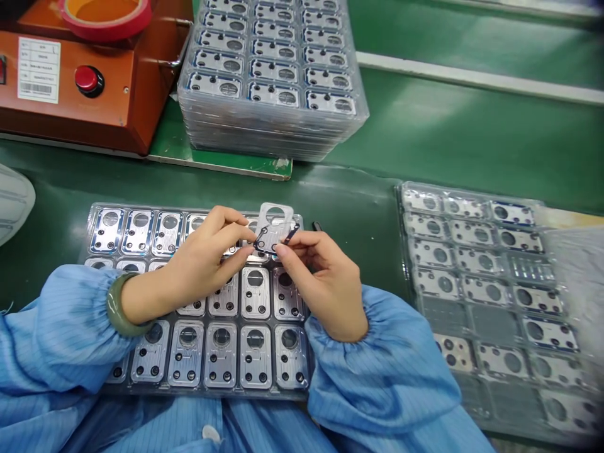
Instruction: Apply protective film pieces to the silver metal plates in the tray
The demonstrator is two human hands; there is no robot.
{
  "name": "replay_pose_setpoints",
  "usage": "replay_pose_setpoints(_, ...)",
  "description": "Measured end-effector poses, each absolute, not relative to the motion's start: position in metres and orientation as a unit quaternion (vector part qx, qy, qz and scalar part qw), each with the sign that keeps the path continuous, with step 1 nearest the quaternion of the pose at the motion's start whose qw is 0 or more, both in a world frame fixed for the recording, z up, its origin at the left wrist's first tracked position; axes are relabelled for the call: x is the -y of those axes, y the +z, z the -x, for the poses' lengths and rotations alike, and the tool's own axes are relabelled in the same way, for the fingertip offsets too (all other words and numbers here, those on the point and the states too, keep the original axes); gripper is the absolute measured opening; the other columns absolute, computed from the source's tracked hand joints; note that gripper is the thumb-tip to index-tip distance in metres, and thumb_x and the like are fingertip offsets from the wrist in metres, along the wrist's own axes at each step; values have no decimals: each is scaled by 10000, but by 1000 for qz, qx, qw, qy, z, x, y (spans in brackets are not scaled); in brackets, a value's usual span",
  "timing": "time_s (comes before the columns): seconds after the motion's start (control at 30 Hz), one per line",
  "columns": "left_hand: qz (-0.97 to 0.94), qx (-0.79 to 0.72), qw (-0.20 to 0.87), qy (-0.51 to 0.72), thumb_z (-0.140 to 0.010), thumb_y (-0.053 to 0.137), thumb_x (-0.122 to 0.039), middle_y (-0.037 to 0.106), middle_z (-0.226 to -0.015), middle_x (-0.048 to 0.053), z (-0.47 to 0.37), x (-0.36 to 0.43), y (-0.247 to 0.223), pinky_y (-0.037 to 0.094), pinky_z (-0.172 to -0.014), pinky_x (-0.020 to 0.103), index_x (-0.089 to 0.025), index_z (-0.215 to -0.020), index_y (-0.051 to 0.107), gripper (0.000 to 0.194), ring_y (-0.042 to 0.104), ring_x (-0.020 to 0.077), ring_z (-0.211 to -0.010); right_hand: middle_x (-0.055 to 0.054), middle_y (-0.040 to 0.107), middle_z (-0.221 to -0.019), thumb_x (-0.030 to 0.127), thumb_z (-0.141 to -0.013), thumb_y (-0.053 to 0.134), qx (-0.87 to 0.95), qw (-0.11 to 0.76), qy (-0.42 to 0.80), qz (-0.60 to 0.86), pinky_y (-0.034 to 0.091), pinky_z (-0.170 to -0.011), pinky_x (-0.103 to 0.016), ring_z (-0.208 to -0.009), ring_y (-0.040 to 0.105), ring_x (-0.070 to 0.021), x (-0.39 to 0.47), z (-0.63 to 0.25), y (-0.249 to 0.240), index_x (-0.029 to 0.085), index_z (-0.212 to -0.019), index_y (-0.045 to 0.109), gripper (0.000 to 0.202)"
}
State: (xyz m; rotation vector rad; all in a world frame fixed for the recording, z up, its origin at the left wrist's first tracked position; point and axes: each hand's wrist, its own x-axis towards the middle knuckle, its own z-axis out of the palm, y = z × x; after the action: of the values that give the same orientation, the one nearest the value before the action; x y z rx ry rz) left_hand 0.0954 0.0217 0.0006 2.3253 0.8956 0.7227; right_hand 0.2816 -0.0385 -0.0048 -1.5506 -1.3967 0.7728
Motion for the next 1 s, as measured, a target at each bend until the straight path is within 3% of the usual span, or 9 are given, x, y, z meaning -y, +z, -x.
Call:
replay_pose_setpoints(0.17,-862,-307,216,339,-876,531,-135,579,-1069,105,-97,-17,-1,527,-841,367,-177,-1208,513,335,570,186,-979,24,624,-782,200,-828,638,540,512,253,618,500,-617,-237,-634,571,-103,41,-279,-7,225,-883,609,67)
replay_pose_setpoints(0.3,-776,-327,402,360,-879,551,-197,616,-1128,121,-100,-14,1,565,-808,319,-172,-1350,394,497,643,164,-918,26,619,-792,171,-824,641,550,520,232,610,500,-618,-238,-649,571,-103,44,-279,-7,230,-882,597,94)
replay_pose_setpoints(0.4,-678,-333,574,317,-891,547,-254,678,-1016,106,-103,-15,6,583,-783,290,-131,-1259,483,393,688,166,-872,21,609,-790,158,-826,637,576,502,243,598,494,-605,-238,-671,575,-111,46,-279,-7,229,-884,590,103)
replay_pose_setpoints(0.5,-613,-331,652,298,-892,544,-251,709,-848,62,-105,-16,9,595,-751,285,-112,-1166,529,308,709,162,-789,14,604,-783,148,-832,627,600,484,243,589,489,-587,-239,-661,570,-113,46,-278,-6,223,-880,587,97)
replay_pose_setpoints(0.83,-601,-356,645,309,-864,576,-203,715,-767,36,-106,-14,8,600,-720,267,-122,-1055,562,208,718,158,-738,30,596,-779,97,-833,610,639,464,226,571,465,-587,-223,-632,537,-89,45,-277,-4,222,-894,562,147)
replay_pose_setpoints(1.0,-605,-348,644,312,-867,559,-171,726,-831,54,-107,-14,9,596,-745,259,-120,-1059,563,199,716,149,-771,34,589,-772,85,-826,614,653,456,208,568,462,-595,-225,-627,528,-87,44,-277,-3,219,-890,553,160)
